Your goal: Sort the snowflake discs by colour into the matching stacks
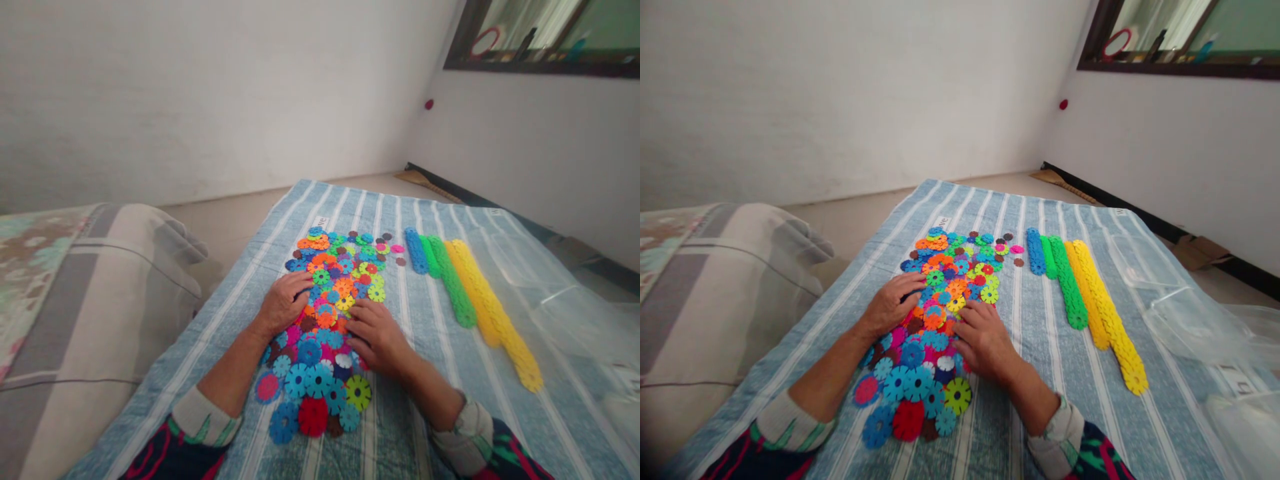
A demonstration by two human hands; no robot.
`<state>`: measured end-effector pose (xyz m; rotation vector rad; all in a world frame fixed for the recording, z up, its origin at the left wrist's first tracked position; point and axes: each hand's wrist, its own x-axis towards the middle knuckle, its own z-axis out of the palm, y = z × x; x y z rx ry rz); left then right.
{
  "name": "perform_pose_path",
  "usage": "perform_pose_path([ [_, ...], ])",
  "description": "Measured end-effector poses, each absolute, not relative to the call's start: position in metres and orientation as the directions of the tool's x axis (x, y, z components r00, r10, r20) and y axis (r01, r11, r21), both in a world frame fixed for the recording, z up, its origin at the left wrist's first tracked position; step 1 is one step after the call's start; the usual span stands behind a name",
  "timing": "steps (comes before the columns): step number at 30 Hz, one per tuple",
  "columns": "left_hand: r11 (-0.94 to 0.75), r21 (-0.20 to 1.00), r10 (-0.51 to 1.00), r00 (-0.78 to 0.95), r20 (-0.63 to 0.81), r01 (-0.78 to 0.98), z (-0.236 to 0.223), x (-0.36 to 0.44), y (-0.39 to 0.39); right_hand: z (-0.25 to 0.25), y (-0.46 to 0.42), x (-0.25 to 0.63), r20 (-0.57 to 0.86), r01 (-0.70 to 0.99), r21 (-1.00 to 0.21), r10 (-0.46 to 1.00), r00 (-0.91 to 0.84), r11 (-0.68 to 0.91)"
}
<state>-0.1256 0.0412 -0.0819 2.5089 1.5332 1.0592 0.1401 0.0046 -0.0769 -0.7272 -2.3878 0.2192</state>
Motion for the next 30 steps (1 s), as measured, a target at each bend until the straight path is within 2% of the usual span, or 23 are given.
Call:
perform_pose_path([
  [5,-0.518,0.343,0.794,0.291,0.534,0.783,-0.083,-0.126,0.042,-0.075,0.008,0.139,0.559,0.543,-0.345,0.632,-0.536,0.765],
  [13,-0.517,0.366,0.799,0.282,0.531,0.774,-0.081,-0.124,0.041,-0.067,-0.01,0.106,0.439,0.458,-0.233,0.513,-0.738,0.858],
  [23,-0.521,0.376,0.796,0.277,0.539,0.766,-0.083,-0.125,0.04,-0.077,0.008,0.122,0.507,0.636,-0.269,0.668,-0.545,0.723],
  [30,-0.528,0.385,0.786,0.265,0.558,0.757,-0.084,-0.126,0.04,-0.066,0.005,0.099,0.425,0.513,-0.208,0.549,-0.72,0.833],
])
